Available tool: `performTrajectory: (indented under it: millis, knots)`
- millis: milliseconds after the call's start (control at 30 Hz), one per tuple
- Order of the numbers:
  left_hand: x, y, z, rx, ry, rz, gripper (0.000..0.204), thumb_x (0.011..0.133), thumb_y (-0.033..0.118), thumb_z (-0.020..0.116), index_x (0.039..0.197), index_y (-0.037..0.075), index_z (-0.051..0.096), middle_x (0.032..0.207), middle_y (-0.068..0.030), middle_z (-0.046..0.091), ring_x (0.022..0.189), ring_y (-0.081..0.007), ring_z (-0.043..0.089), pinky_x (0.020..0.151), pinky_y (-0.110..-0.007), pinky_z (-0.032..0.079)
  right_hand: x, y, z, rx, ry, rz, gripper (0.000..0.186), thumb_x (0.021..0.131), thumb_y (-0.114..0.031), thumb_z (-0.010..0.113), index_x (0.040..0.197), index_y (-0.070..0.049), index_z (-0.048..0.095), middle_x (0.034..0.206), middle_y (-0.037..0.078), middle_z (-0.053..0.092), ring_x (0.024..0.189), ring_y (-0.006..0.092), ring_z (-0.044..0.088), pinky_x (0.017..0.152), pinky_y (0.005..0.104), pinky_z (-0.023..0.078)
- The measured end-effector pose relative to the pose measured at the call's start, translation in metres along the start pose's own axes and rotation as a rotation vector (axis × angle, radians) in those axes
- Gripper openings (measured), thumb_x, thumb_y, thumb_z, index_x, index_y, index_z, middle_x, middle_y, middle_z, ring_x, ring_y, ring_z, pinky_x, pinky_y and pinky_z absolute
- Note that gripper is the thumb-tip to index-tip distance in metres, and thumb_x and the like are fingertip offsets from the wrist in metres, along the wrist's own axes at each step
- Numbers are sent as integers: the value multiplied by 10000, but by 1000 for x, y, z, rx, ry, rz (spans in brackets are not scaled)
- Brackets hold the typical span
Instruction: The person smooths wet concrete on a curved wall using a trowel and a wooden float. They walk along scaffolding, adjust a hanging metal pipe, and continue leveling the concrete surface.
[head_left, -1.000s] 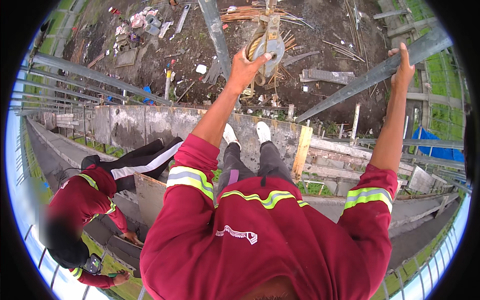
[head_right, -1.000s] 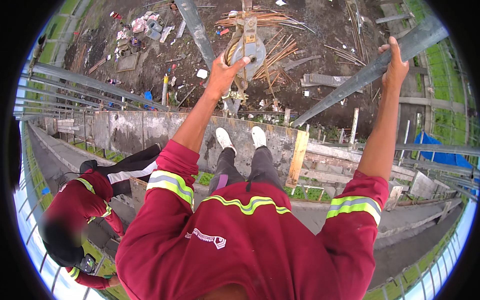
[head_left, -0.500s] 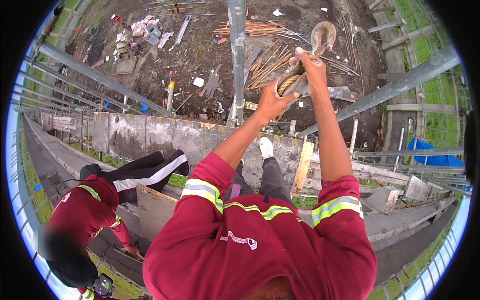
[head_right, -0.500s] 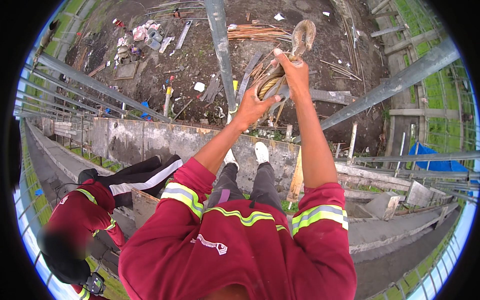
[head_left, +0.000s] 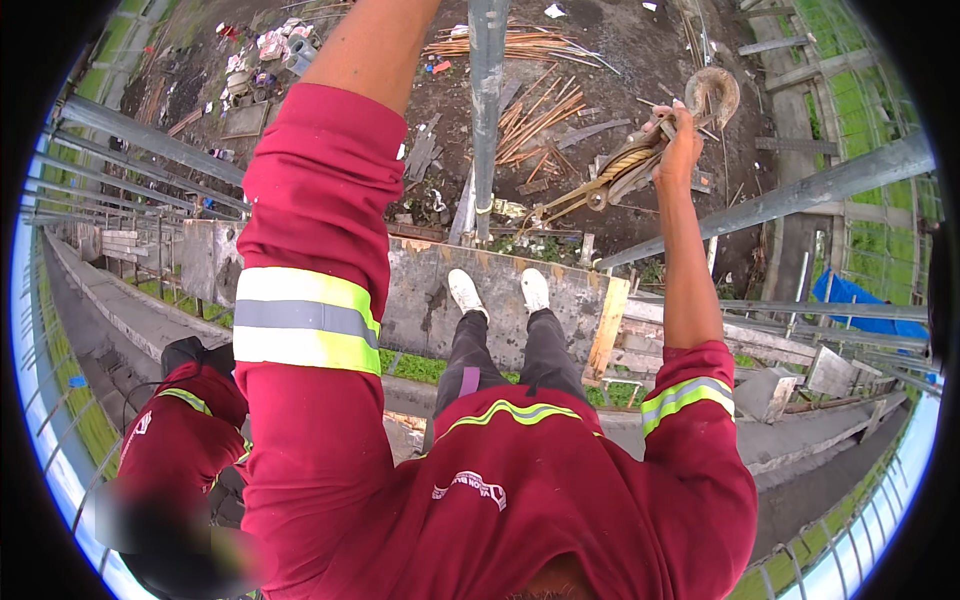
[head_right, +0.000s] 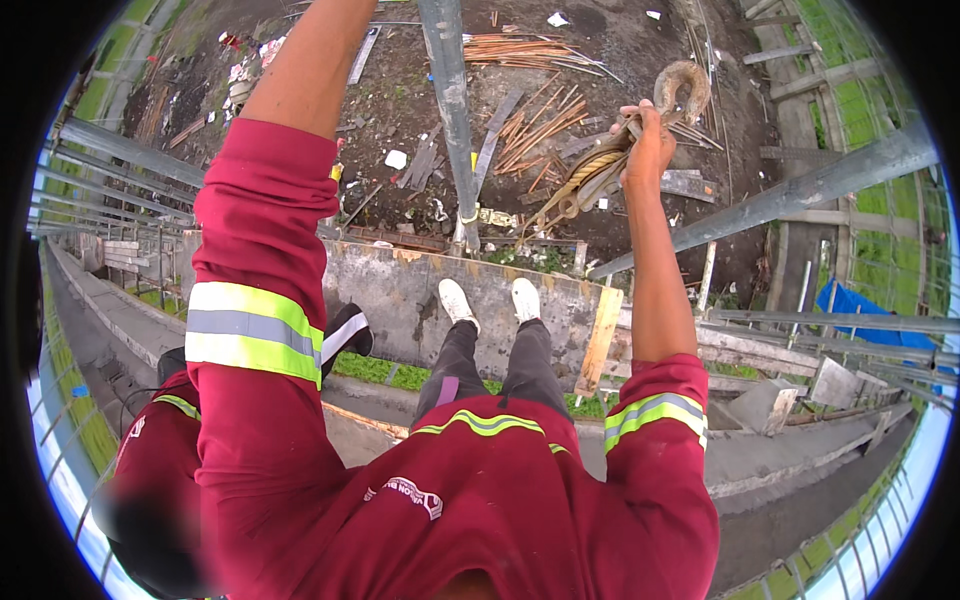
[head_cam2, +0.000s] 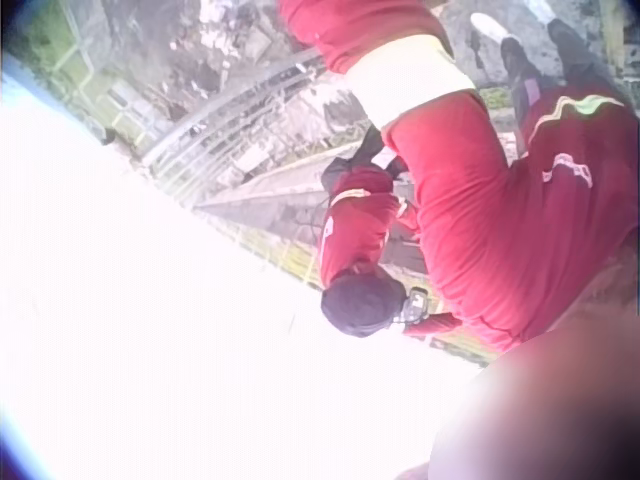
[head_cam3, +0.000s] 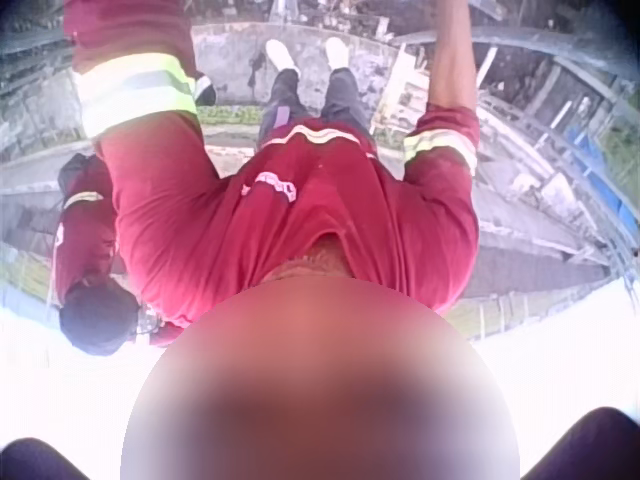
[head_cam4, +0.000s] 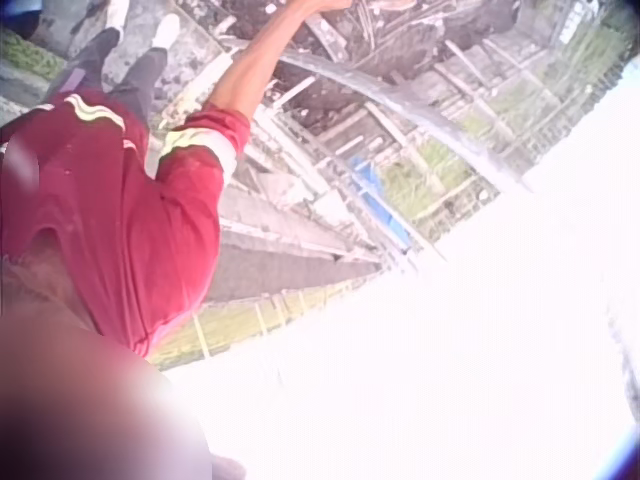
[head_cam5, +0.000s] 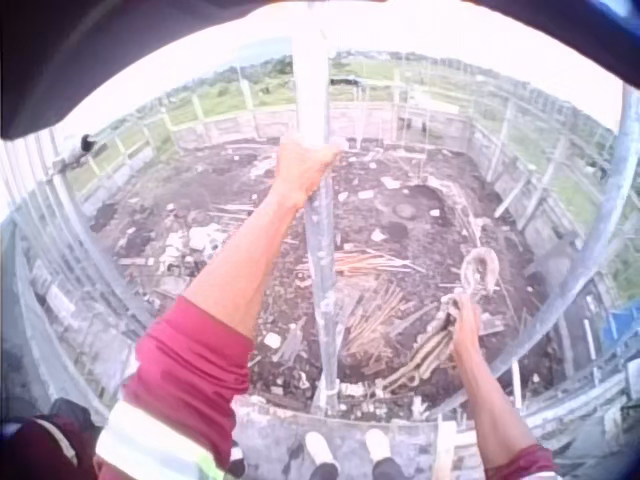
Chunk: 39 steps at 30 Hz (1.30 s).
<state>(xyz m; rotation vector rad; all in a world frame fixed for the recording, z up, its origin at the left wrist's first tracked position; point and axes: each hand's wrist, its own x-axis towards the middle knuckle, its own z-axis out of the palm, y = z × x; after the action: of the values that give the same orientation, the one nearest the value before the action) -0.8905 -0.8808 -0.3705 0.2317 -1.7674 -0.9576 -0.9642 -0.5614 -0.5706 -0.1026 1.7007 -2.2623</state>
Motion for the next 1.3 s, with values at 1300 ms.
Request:
performTrajectory:
  millis: [1300]
  knots:
    - [-9,7,0,-370,45,-172,338,772,57,703,1089,-27,618,853,-145,703,785,-213,694,724,-348,540,133,51,345,211,-737,187,301,903,-258,674,972,36,664,837,114,697,668,214,675,605,353,563]
